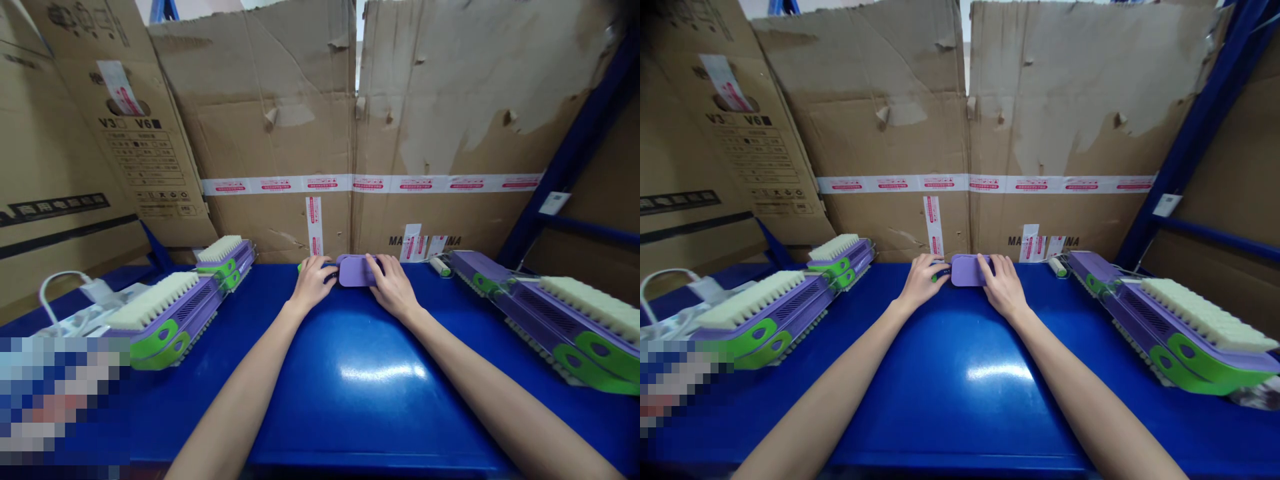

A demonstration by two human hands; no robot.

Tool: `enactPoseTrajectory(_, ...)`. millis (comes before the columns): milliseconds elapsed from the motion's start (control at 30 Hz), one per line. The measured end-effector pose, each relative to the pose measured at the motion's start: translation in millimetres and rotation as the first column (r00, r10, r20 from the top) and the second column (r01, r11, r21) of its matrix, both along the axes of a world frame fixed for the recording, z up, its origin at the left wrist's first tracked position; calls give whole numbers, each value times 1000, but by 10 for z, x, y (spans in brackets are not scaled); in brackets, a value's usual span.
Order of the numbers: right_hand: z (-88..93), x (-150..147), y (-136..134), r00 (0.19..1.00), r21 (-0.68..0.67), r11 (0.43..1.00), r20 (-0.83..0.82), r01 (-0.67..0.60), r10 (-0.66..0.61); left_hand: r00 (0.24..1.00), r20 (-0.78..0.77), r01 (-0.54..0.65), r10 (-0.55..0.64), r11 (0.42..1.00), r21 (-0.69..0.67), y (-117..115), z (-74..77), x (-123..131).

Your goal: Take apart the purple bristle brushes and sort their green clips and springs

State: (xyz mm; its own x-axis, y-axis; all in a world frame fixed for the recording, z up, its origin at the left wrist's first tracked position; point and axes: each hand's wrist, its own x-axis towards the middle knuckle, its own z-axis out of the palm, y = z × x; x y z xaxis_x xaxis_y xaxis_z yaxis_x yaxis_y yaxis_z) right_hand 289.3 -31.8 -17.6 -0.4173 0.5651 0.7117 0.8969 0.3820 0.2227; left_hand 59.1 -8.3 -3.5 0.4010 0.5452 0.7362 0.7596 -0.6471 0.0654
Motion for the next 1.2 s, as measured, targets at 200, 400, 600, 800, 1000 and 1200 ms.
enactPoseTrajectory(200, -10, 5, 9, 1000, 1, 1000, -8, 14, -14, 956, 278, -77, 88, 996, -49, 85, 72, -203)
enactPoseTrajectory(400, -10, 3, 6, 1000, -3, 1000, 1, 22, -22, 756, 647, 4, 96, 988, -152, 171, 92, -340)
enactPoseTrajectory(600, -16, 1, 5, 1000, -1, 1000, -8, 23, -23, 361, 921, 161, 144, 964, -213, 225, 138, -367)
enactPoseTrajectory(800, -5, 8, -8, 998, -18, 998, -11, -62, 62, 162, 969, 201, 187, 955, -218, 265, 130, -458)
enactPoseTrajectory(1000, 11, -45, -62, 969, -45, 968, -3, -247, 247, 12, 964, 343, 265, 905, -253, 297, 96, -499)
enactPoseTrajectory(1200, 9, -87, -76, 955, -50, 959, -123, -277, 270, -47, 958, 420, 284, 876, -239, 297, 88, -501)
